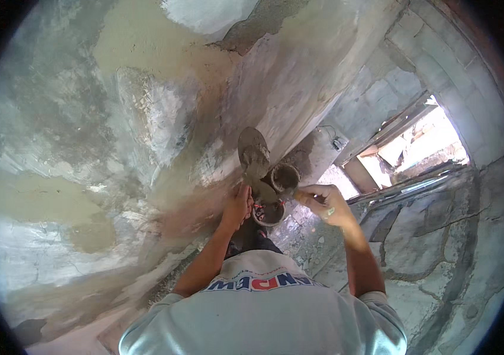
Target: The person applies mortar onto a ceiling using trowels, spreading and smoothing the mixture across damaged sections, and scoops additional mortar from a bucket.
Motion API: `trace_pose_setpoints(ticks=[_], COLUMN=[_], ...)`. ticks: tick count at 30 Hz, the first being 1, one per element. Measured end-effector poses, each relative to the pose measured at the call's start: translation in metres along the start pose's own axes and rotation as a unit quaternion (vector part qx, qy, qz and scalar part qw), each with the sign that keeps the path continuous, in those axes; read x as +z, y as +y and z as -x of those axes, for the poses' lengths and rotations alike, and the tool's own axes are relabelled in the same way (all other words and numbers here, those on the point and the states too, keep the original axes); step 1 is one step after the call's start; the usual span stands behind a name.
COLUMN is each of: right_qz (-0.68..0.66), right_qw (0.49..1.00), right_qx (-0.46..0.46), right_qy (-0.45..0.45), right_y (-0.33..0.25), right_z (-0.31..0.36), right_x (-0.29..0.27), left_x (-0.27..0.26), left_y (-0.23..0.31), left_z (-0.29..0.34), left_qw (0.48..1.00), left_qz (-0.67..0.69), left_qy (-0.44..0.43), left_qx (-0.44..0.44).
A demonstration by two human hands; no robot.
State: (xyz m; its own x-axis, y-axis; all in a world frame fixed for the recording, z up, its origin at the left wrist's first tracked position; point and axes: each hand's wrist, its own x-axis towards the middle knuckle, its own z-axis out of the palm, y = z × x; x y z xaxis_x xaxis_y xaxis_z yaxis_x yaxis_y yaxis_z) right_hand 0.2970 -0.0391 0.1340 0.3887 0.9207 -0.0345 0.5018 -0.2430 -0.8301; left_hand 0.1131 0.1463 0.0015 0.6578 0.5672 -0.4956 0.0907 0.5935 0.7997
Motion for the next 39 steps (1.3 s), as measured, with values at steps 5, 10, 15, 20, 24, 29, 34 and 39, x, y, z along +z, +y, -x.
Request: trace_pose_setpoints(ticks=[5,10,15,20,24,29,34,39], right_qz=[-0.345,-0.559,-0.608,-0.608,-0.230,0.040,0.164,0.184], right_qw=[0.927,0.820,0.793,0.784,0.881,0.823,0.771,0.755], right_qx=[0.149,0.117,-0.037,-0.130,-0.313,-0.433,-0.501,-0.521], right_qy=[0.009,-0.037,0.033,0.008,0.271,0.365,0.356,0.354], right_y=[0.009,-0.010,-0.065,-0.085,-0.071,-0.063,-0.059,-0.065], right_z=[0.017,-0.010,-0.059,-0.099,-0.148,-0.179,-0.209,-0.230], right_x=[0.032,0.058,0.064,0.057,0.079,0.052,-0.002,-0.030], left_x=[0.006,-0.026,-0.043,-0.065,-0.077,-0.091,-0.098,-0.092], left_y=[0.016,-0.008,0.000,-0.001,-0.006,-0.012,-0.021,-0.025], left_z=[0.018,0.034,0.065,0.090,0.108,0.124,0.130,0.120], left_qw=[0.998,0.999,0.998,1.000,0.999,0.997,0.996,0.996], left_qz=[-0.067,-0.015,0.004,-0.022,0.002,-0.023,0.006,0.011], left_qy=[0.016,-0.028,-0.012,0.012,0.032,0.077,0.084,0.081], left_qx=[-0.008,-0.015,-0.056,-0.006,0.003,0.009,-0.014,-0.033])
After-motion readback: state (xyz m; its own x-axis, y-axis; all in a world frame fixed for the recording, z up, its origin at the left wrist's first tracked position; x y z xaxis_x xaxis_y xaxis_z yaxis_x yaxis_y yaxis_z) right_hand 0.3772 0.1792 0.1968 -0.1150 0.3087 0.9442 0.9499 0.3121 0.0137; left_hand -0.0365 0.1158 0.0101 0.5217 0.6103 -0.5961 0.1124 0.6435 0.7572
